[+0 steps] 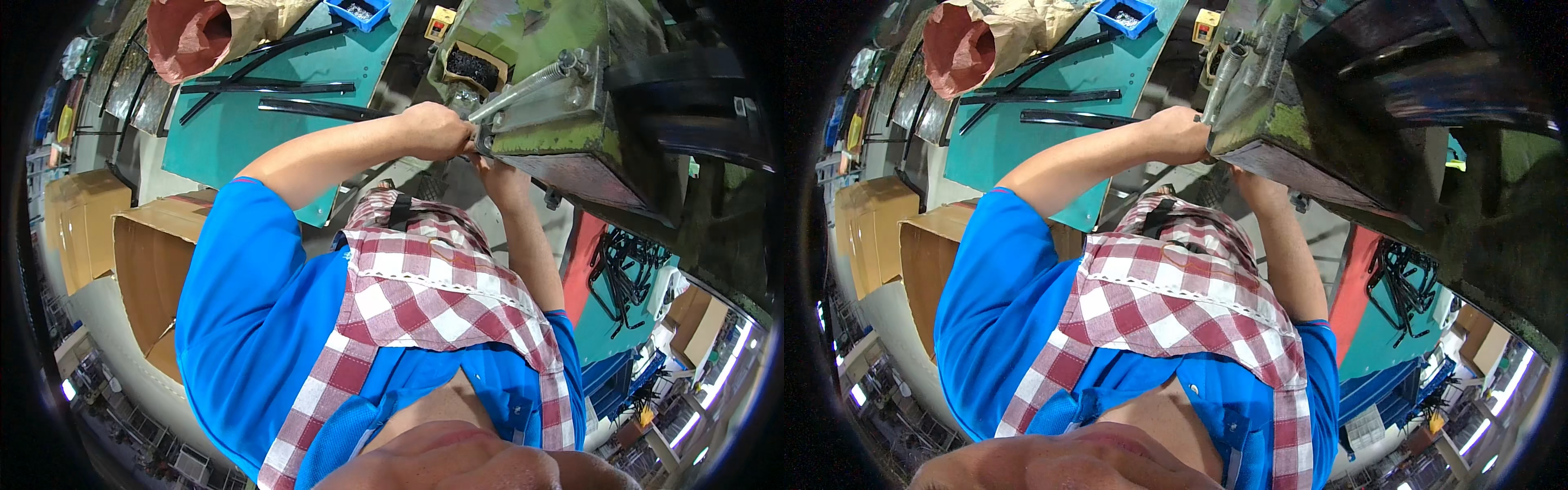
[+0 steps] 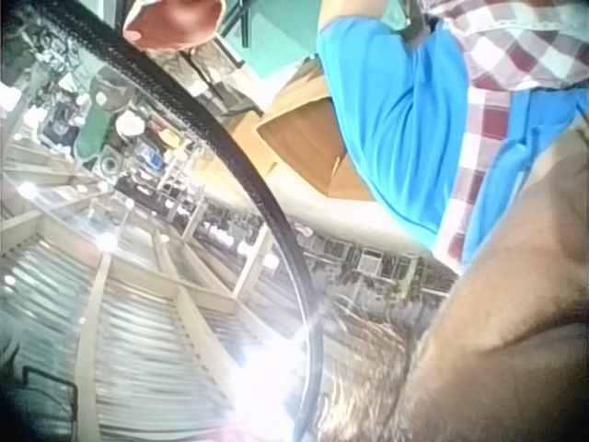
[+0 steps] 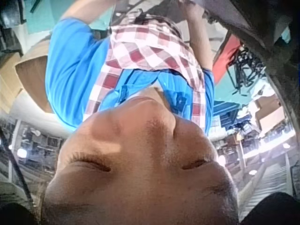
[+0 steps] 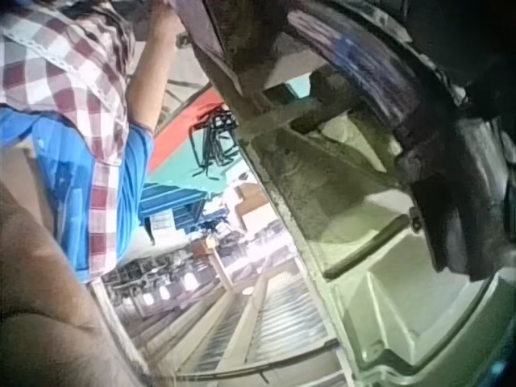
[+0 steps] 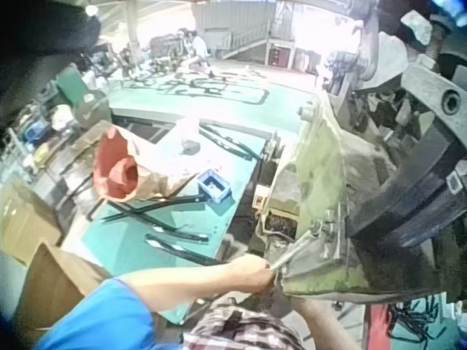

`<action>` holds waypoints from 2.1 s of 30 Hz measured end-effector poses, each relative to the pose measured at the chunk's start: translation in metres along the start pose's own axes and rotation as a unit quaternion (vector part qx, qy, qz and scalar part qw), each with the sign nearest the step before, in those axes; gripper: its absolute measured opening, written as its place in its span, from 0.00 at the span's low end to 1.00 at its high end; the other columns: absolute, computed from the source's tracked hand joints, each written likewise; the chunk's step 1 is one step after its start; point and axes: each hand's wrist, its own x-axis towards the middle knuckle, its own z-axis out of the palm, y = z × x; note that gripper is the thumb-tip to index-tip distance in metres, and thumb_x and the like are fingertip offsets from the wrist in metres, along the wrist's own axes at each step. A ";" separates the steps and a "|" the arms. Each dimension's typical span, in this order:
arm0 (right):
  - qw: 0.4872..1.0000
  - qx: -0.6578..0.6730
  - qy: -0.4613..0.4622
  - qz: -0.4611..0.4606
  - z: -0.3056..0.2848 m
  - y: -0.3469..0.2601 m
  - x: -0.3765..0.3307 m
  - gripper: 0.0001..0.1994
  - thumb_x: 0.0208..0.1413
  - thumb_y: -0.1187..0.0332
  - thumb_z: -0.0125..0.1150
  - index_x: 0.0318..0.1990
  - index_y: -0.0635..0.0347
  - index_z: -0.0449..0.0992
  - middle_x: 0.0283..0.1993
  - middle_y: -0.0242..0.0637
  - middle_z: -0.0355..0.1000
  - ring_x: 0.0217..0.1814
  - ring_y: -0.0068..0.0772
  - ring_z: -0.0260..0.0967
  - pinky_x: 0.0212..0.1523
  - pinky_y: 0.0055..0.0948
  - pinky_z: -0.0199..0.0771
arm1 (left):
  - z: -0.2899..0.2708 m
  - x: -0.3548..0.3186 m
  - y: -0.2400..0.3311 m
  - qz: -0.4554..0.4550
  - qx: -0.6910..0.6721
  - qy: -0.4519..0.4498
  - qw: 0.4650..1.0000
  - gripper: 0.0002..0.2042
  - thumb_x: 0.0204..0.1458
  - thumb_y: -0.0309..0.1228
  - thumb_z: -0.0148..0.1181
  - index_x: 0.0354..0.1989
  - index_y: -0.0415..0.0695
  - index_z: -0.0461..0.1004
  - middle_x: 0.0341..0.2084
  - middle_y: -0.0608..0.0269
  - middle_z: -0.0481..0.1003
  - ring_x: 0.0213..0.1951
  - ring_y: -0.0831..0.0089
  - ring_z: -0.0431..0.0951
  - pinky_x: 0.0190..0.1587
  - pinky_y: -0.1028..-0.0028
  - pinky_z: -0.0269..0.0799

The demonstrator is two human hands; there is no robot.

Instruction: The person picks up black metal rods and inserts them into a green machine, then removes the assembled frame and places it on a table. This process is repeated multiple times.

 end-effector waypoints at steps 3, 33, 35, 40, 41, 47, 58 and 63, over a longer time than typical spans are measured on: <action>0.999 -0.036 -0.006 -0.020 0.000 0.001 -0.004 0.12 0.53 0.60 0.59 0.42 0.53 0.79 0.42 0.44 0.75 0.44 0.52 0.72 0.45 0.48 0.71 | 0.001 0.001 -0.002 0.003 -0.026 -0.010 1.000 0.17 0.61 0.48 0.44 0.41 0.48 0.72 0.27 0.47 0.77 0.34 0.47 0.78 0.36 0.53 0.72; 0.994 -0.047 -0.052 0.082 0.030 0.059 -0.047 0.13 0.48 0.65 0.59 0.42 0.56 0.78 0.32 0.49 0.74 0.36 0.55 0.72 0.41 0.47 0.71 | 0.034 0.048 -0.019 -0.078 -0.206 -0.159 0.962 0.19 0.47 0.46 0.66 0.27 0.38 0.78 0.20 0.57 0.78 0.24 0.66 0.79 0.30 0.68 0.73; 0.997 -0.050 -0.020 0.057 0.032 0.059 -0.048 0.13 0.48 0.66 0.59 0.42 0.57 0.79 0.34 0.50 0.75 0.37 0.55 0.72 0.42 0.47 0.71 | 0.028 0.042 -0.018 -0.072 -0.180 -0.173 0.966 0.20 0.43 0.45 0.69 0.30 0.38 0.78 0.24 0.51 0.78 0.30 0.59 0.79 0.34 0.64 0.72; 0.993 -0.066 -0.085 0.045 0.029 0.059 -0.048 0.15 0.47 0.65 0.60 0.41 0.62 0.78 0.37 0.53 0.74 0.40 0.57 0.71 0.46 0.48 0.69 | 0.023 0.030 -0.021 -0.056 -0.149 -0.163 0.974 0.21 0.41 0.44 0.70 0.36 0.39 0.77 0.31 0.47 0.78 0.39 0.52 0.78 0.41 0.60 0.70; 0.993 -0.056 -0.092 0.055 0.029 0.059 -0.050 0.15 0.47 0.65 0.60 0.42 0.62 0.78 0.38 0.53 0.74 0.41 0.57 0.71 0.47 0.48 0.69 | 0.022 0.027 -0.021 -0.054 -0.148 -0.159 0.975 0.21 0.41 0.44 0.70 0.37 0.39 0.76 0.33 0.47 0.78 0.40 0.51 0.78 0.42 0.59 0.70; 0.996 -0.049 -0.052 0.060 0.023 0.048 -0.040 0.20 0.44 0.66 0.62 0.45 0.67 0.75 0.46 0.57 0.71 0.50 0.61 0.67 0.53 0.49 0.65 | 0.028 0.013 -0.029 -0.050 -0.065 -0.126 0.989 0.19 0.48 0.44 0.63 0.40 0.40 0.74 0.34 0.44 0.77 0.43 0.47 0.76 0.45 0.56 0.70; 0.957 -0.094 0.234 0.145 -0.045 0.072 -0.112 0.12 0.48 0.69 0.65 0.39 0.61 0.74 0.57 0.51 0.62 0.62 0.53 0.56 0.55 0.51 0.59 | 0.038 0.001 0.003 -0.072 -0.164 0.007 0.984 0.18 0.51 0.43 0.61 0.39 0.39 0.72 0.28 0.43 0.75 0.37 0.44 0.75 0.39 0.54 0.68; 0.902 0.218 0.034 0.370 -0.021 0.115 -0.180 0.08 0.50 0.67 0.64 0.35 0.60 0.81 0.60 0.45 0.63 0.58 0.42 0.61 0.50 0.35 0.66 | 0.038 0.008 0.020 -0.078 -0.383 -0.045 0.920 0.18 0.54 0.42 0.60 0.38 0.36 0.73 0.25 0.48 0.74 0.30 0.56 0.72 0.37 0.63 0.67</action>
